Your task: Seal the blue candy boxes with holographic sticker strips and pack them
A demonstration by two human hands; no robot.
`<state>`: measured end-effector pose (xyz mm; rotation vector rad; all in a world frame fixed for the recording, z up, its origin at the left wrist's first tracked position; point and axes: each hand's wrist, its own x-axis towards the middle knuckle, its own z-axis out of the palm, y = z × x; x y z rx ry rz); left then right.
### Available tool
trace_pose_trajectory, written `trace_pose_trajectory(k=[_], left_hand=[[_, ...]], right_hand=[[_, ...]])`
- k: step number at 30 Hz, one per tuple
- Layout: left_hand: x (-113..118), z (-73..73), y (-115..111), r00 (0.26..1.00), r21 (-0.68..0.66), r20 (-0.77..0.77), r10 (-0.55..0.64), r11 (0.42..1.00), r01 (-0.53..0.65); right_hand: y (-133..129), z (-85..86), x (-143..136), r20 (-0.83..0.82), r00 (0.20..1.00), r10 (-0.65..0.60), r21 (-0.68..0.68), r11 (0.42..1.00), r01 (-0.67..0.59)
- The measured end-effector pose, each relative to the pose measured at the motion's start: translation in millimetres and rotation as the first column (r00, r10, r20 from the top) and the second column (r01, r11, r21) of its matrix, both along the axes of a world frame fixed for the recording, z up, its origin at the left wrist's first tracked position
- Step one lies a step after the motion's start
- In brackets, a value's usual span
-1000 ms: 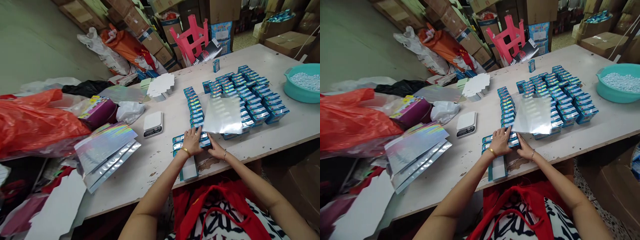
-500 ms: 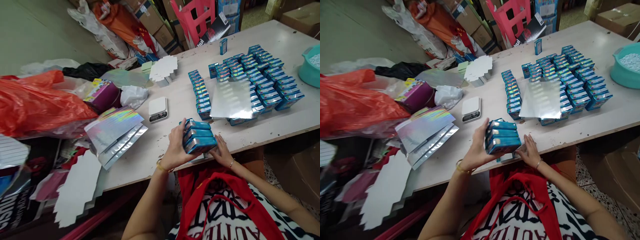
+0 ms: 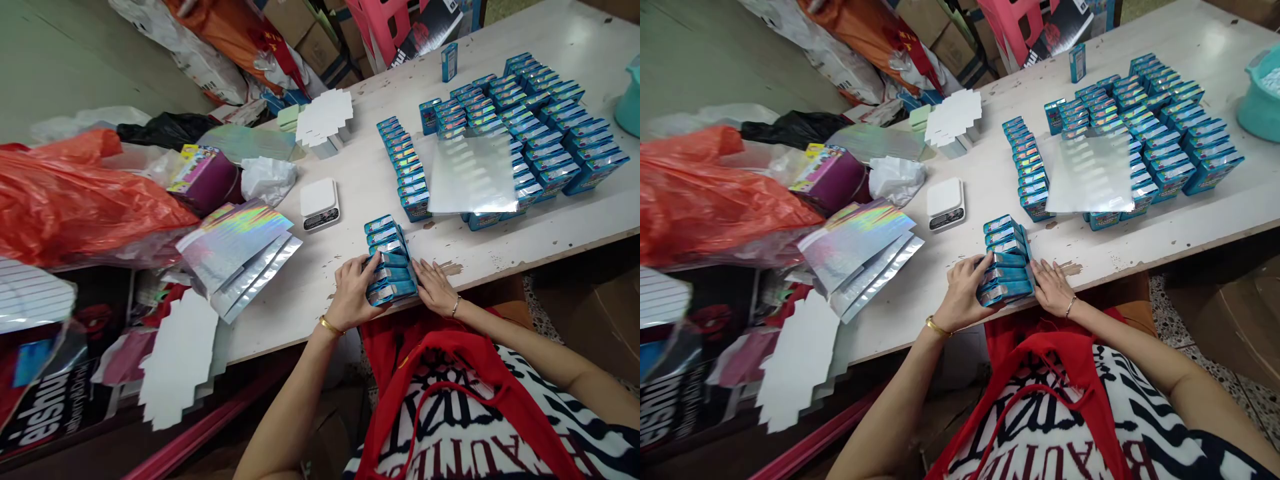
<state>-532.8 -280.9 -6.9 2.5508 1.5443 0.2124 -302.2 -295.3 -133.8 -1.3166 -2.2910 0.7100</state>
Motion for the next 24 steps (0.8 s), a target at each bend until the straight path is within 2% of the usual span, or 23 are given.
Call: trace_pose_trajectory(k=[5, 10, 13, 19, 22, 24], left_hand=[[19, 16.6, -1, 0.981, -0.032, -0.193, 0.005, 0.999, -0.012], [37, 18.2, 4, 0.951, -0.082, -0.306, -0.036, 0.997, 0.011], [33, 9.3, 6, 0.955, -0.096, -0.295, -0.033, 0.995, 0.005], [-1, -23.9, 1, 0.981, -0.061, -0.194, -0.027, 0.998, 0.016], [-2, -32.4, -2, 0.982, -0.033, -0.19, 0.007, 0.999, -0.013], [3, -34.2, -3, 0.984, 0.016, -0.177, 0.033, 0.999, -0.031]], right_hand=[[1, 4.4, 2, 0.022, 0.999, 0.026, 0.022, 0.999, -0.027], [-3, 6.4, 6, 0.083, 0.991, 0.101, 0.08, 0.991, -0.107], [-5, 7.3, 7, 0.122, 0.987, 0.108, 0.09, 0.989, -0.119], [-5, 3.7, 5, 0.072, 0.992, 0.106, 0.08, 0.99, -0.112], [-6, 5.3, 5, 0.03, 0.994, 0.102, 0.058, 0.993, -0.104], [-2, 16.3, 10, -0.008, 0.995, 0.097, 0.072, 0.993, -0.096]])
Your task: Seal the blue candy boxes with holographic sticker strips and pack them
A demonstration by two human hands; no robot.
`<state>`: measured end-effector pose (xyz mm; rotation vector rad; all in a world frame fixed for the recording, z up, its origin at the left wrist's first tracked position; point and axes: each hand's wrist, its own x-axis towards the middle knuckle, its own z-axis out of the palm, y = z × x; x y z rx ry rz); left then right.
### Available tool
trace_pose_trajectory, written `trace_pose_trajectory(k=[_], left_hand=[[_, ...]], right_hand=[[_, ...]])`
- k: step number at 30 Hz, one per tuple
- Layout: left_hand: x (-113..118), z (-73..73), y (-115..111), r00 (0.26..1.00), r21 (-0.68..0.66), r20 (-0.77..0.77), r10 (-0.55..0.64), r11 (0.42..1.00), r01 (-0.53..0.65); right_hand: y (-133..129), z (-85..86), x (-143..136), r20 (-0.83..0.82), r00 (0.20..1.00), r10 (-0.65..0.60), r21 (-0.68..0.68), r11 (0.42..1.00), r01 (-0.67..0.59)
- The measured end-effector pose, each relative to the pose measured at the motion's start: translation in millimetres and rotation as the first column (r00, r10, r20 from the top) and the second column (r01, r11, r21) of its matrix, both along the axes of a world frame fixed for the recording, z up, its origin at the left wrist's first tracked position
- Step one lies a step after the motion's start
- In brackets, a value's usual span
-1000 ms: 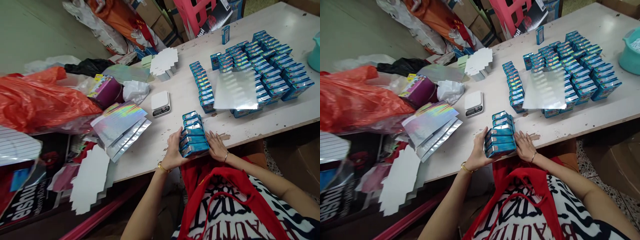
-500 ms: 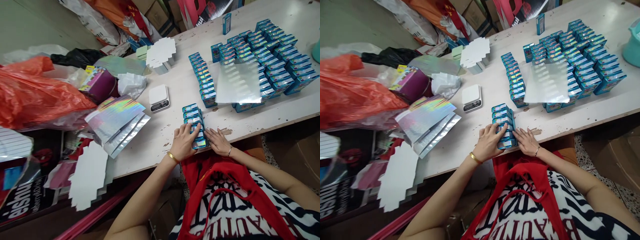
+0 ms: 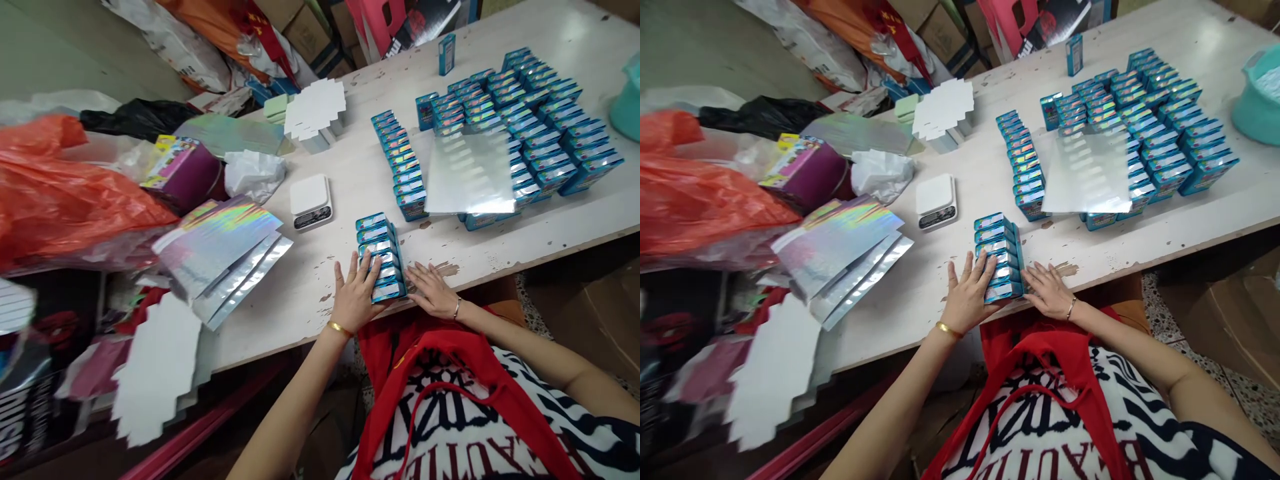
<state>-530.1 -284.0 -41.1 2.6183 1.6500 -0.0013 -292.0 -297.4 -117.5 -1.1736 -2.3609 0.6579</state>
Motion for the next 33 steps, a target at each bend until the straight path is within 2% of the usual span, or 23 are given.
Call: trace_pose_trajectory(k=[2, 4, 7, 9, 12, 14, 16, 19, 23, 29, 31, 33], left_hand=[[3, -0.4, 0, 0.999, 0.028, 0.027, 0.021, 0.999, -0.022], [4, 1.3, 0, 0.997, 0.021, 0.064, 0.029, 0.999, -0.031], [9, 13.7, -2, 0.983, 0.04, 0.182, 0.0, 0.999, -0.008], [22, 28.9, -7, 0.951, 0.09, 0.304, -0.055, 0.996, 0.029], [54, 49.0, -16, 0.88, 0.119, 0.438, -0.183, 0.982, 0.146], [78, 52.4, -18, 0.834, 0.097, 0.481, -0.272, 0.961, 0.258], [98, 47.0, -14, 0.792, 0.06, 0.517, -0.326, 0.936, 0.346], [118, 31.9, -3, 0.747, -0.03, 0.585, -0.316, 0.912, 0.409], [134, 19.8, 14, 0.674, -0.158, 0.706, -0.218, 0.879, 0.451], [156, 17.2, 26, 0.544, -0.324, 0.839, 0.025, 0.826, 0.461], [163, 13.9, 30, 0.496, -0.379, 0.859, 0.127, 0.808, 0.451], [171, 9.6, 35, 0.405, -0.455, 0.868, 0.286, 0.783, 0.423]], right_hand=[[13, 22.5, 14, -0.027, 1.0, -0.007, 0.056, 0.998, 0.009], [38, 53.9, 37, -0.01, 0.998, -0.056, 0.134, 0.989, 0.056], [94, 98.9, 88, 0.078, 0.956, -0.283, 0.217, 0.941, 0.261], [135, 113.5, 122, 0.134, 0.906, -0.402, 0.248, 0.898, 0.362], [181, 106.6, 157, 0.276, 0.894, -0.352, 0.152, 0.935, 0.321], [197, 92.5, 167, 0.34, 0.892, -0.298, 0.061, 0.953, 0.295], [203, 80.5, 170, 0.349, 0.893, -0.284, 0.024, 0.956, 0.294], [203, 73.7, 170, 0.31, 0.904, -0.295, 0.015, 0.952, 0.306], [202, 76.9, 168, 0.252, 0.907, -0.338, 0.008, 0.938, 0.347], [204, 78.6, 165, 0.223, 0.898, -0.38, -0.017, 0.919, 0.393], [206, 79.4, 164, 0.201, 0.898, -0.391, -0.017, 0.916, 0.402], [207, 82.3, 164, 0.183, 0.888, -0.421, -0.021, 0.902, 0.432]])
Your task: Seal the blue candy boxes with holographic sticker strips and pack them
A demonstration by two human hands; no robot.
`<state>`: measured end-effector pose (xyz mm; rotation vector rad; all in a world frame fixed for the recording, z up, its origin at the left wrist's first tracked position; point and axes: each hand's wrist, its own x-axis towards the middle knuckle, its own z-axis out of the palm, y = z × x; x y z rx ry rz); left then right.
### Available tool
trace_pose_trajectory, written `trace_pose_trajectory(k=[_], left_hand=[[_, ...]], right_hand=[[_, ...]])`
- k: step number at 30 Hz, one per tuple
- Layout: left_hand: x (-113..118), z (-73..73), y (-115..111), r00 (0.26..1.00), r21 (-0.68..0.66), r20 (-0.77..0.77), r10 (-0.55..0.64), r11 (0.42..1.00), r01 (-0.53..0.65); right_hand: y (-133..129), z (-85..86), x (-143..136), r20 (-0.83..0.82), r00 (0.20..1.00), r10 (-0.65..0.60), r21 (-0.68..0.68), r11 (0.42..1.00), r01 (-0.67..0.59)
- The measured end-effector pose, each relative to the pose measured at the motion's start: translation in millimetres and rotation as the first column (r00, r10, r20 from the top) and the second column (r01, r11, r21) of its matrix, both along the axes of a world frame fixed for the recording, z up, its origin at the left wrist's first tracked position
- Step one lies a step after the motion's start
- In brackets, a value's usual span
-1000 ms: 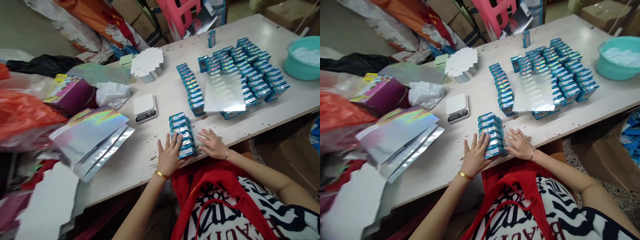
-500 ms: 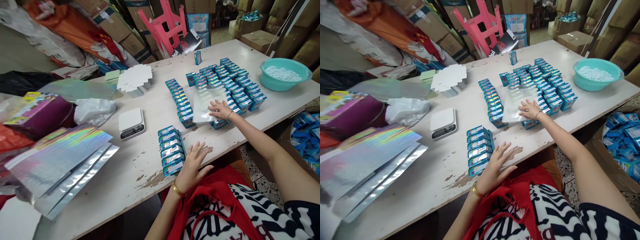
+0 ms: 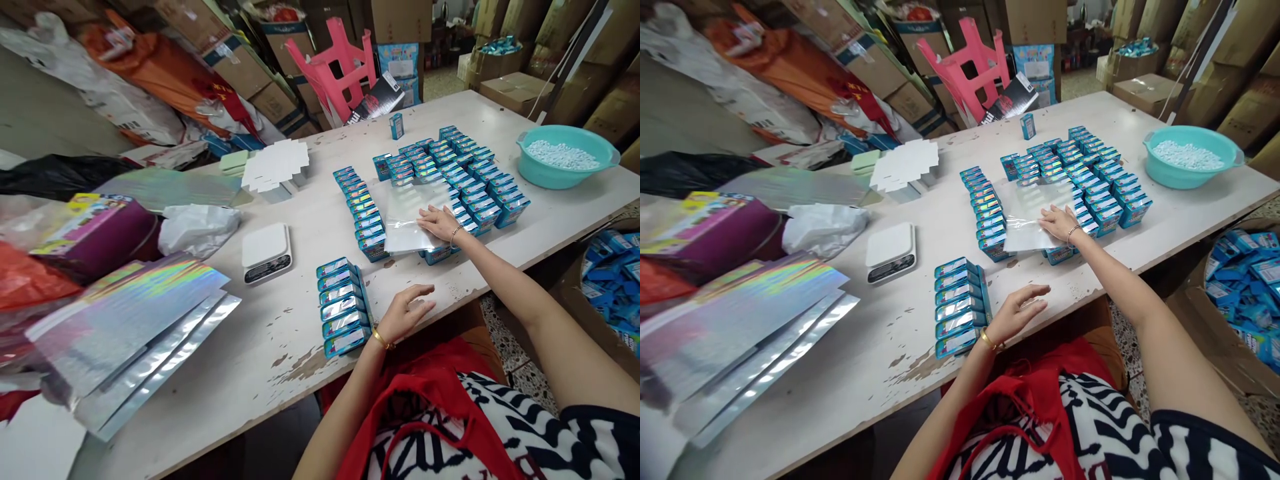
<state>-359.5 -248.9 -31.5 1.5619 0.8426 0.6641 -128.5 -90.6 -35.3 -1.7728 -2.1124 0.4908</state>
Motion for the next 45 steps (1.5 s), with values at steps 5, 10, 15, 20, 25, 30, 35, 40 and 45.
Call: trace_pose_trajectory(k=[5, 10, 15, 20, 25, 30, 35, 40, 45], left_hand=[[18, -4.1, 22, 0.946, -0.272, 0.174, 0.275, 0.936, -0.222], [36, -4.2, 36, 0.91, -0.329, 0.205, 0.36, 0.901, -0.282], [47, -12.4, 32, 0.928, -0.368, 0.196, 0.318, 0.901, -0.231], [47, -11.8, 33, 0.891, -0.404, 0.224, 0.395, 0.869, -0.284], [55, -7.2, 37, 0.777, -0.528, 0.338, 0.531, 0.79, -0.311], [55, -10.4, 4, 0.874, -0.492, 0.281, 0.397, 0.841, -0.224], [21, 11.7, -34, 0.948, -0.348, 0.303, -0.095, 0.915, 0.203], [28, 28.3, -23, 0.922, -0.325, 0.265, -0.282, 0.874, 0.361], [47, 8.9, -16, 0.934, -0.419, 0.241, -0.264, 0.84, 0.345]], right_hand=[[-20, 13.4, -4, 0.069, 0.989, -0.129, 0.11, 0.987, 0.121], [-46, 17.7, -11, 0.191, 0.976, -0.1, 0.175, 0.982, 0.067], [-40, 23.8, -9, 0.192, 0.98, -0.047, 0.105, 0.994, 0.027], [-58, 41.7, -18, 0.2, 0.972, -0.126, 0.196, 0.977, 0.087], [-136, 41.5, -53, 0.11, 0.99, -0.085, 0.208, 0.976, 0.061], [-207, 6.6, -45, -0.023, 0.993, 0.114, 0.276, 0.956, -0.103], [-307, -82.3, 42, -0.096, 0.983, -0.154, -0.017, 0.988, 0.153], [-386, -100.1, 70, -0.455, 0.616, -0.643, -0.39, 0.766, 0.511], [-335, -36.4, 47, -0.826, -0.214, -0.522, -0.552, 0.825, 0.12]])
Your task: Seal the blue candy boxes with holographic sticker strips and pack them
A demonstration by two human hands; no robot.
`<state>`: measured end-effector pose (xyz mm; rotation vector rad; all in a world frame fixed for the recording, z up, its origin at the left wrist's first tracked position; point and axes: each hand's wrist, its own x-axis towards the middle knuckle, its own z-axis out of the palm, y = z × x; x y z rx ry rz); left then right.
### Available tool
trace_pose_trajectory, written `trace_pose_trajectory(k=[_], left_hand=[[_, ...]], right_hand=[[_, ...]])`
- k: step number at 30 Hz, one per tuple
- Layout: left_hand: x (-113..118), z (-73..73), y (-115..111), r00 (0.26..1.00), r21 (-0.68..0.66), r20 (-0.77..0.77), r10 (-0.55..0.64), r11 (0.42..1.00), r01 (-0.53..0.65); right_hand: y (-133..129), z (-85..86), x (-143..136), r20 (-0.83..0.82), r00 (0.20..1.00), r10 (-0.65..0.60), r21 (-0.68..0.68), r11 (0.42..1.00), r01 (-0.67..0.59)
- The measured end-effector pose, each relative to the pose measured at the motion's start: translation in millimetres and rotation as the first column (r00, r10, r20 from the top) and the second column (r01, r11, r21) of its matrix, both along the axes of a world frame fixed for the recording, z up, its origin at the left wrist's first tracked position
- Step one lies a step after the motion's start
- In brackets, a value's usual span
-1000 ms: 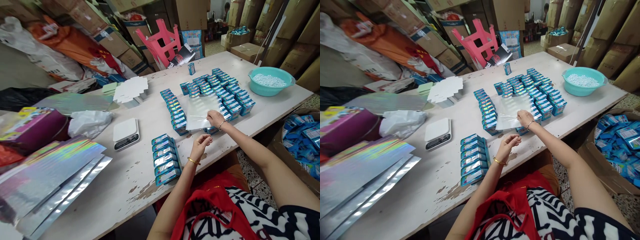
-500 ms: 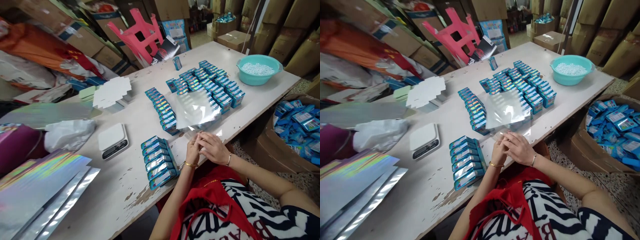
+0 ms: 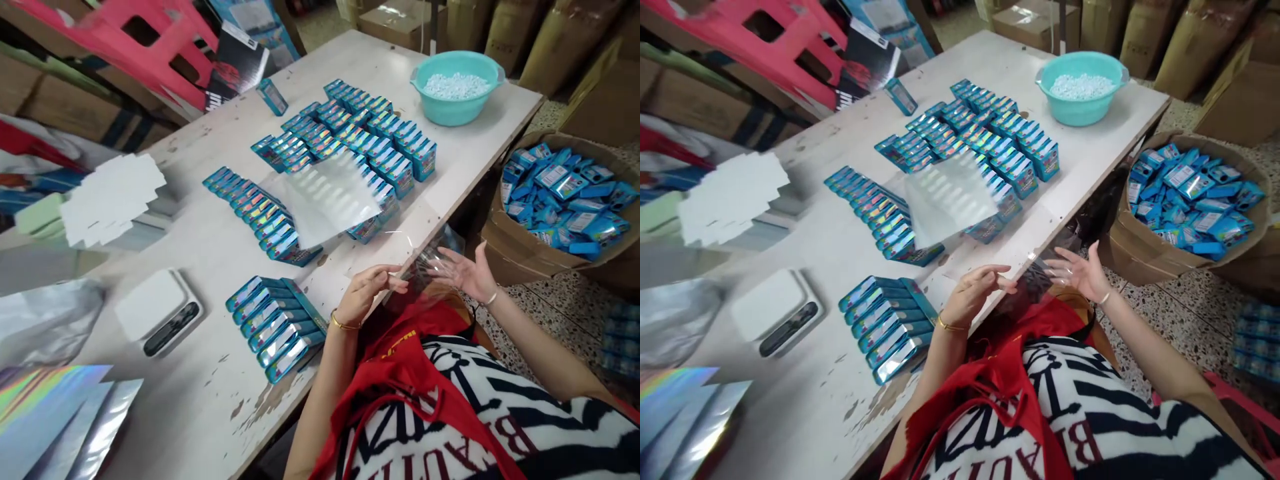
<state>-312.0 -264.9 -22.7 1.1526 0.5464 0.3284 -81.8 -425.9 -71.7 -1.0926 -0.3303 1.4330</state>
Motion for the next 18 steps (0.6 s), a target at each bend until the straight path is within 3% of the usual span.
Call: trace_pose_trajectory(k=[2, 6, 9, 12, 18], left_hand=[[-5, -7.7, -2, 0.997, -0.003, -0.076, 0.015, 1.0, -0.016], [-25, -20.3, -12, 0.969, -0.016, -0.169, 0.179, 0.983, -0.184], [-37, -31.1, -24, 0.917, -0.045, -0.173, 0.359, 0.927, -0.372], [-41, -37.6, -35, 0.871, -0.026, -0.165, 0.463, 0.881, -0.473], [-35, -25.7, -30, 0.785, 0.23, -0.04, 0.618, 0.77, -0.595]], right_hand=[[23, 14.7, -3, -0.066, 0.992, -0.104, 0.041, 0.993, 0.107], [39, 19.4, -7, 0.097, 0.947, -0.307, 0.043, 0.952, 0.304], [39, 19.4, -12, 0.222, 0.914, -0.34, 0.085, 0.94, 0.329], [42, 24.8, -20, 0.351, 0.863, -0.364, 0.134, 0.931, 0.338], [74, 35.1, -18, 0.586, 0.693, -0.421, 0.255, 0.907, 0.335]])
